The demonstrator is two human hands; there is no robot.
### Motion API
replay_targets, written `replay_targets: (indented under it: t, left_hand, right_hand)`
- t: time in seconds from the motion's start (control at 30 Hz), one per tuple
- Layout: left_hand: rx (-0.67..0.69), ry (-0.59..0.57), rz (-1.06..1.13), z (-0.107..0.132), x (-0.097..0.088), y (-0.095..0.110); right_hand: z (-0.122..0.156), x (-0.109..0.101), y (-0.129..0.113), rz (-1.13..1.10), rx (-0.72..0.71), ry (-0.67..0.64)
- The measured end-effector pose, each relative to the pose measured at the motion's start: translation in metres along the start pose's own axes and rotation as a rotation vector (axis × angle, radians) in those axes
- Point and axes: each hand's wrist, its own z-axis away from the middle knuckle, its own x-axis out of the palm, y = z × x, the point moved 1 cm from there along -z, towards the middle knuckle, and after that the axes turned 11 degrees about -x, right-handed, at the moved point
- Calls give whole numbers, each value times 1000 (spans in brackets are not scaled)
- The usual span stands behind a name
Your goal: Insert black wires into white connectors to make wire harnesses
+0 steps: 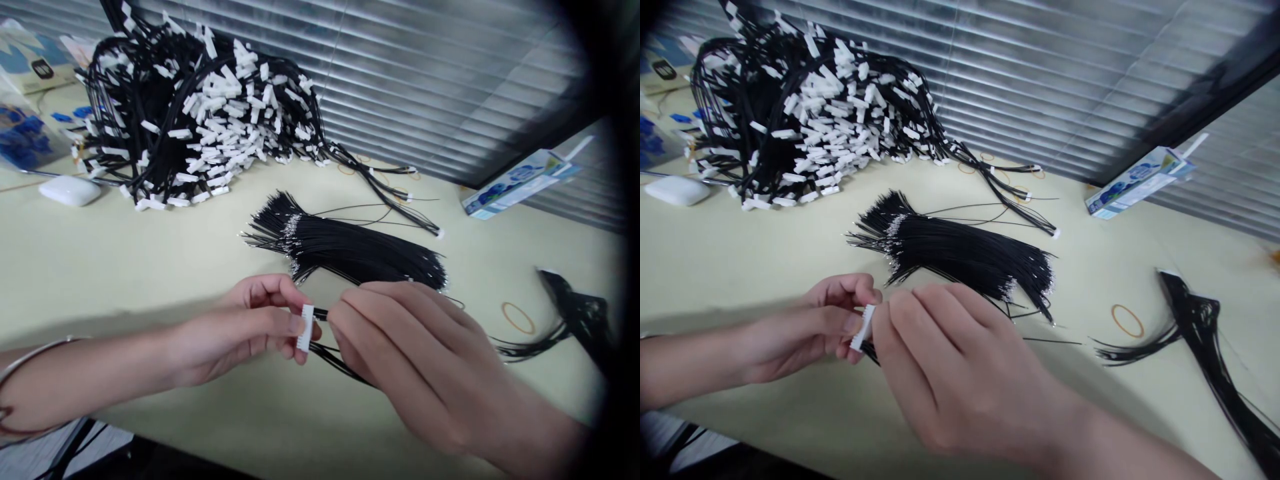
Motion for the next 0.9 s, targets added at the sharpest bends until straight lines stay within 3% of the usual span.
replay_targets:
  t: [0.9]
  left_hand:
    - [19,-14,-13,0,-1,0]
  right_hand:
    - [1,-4,0,-75,26,37]
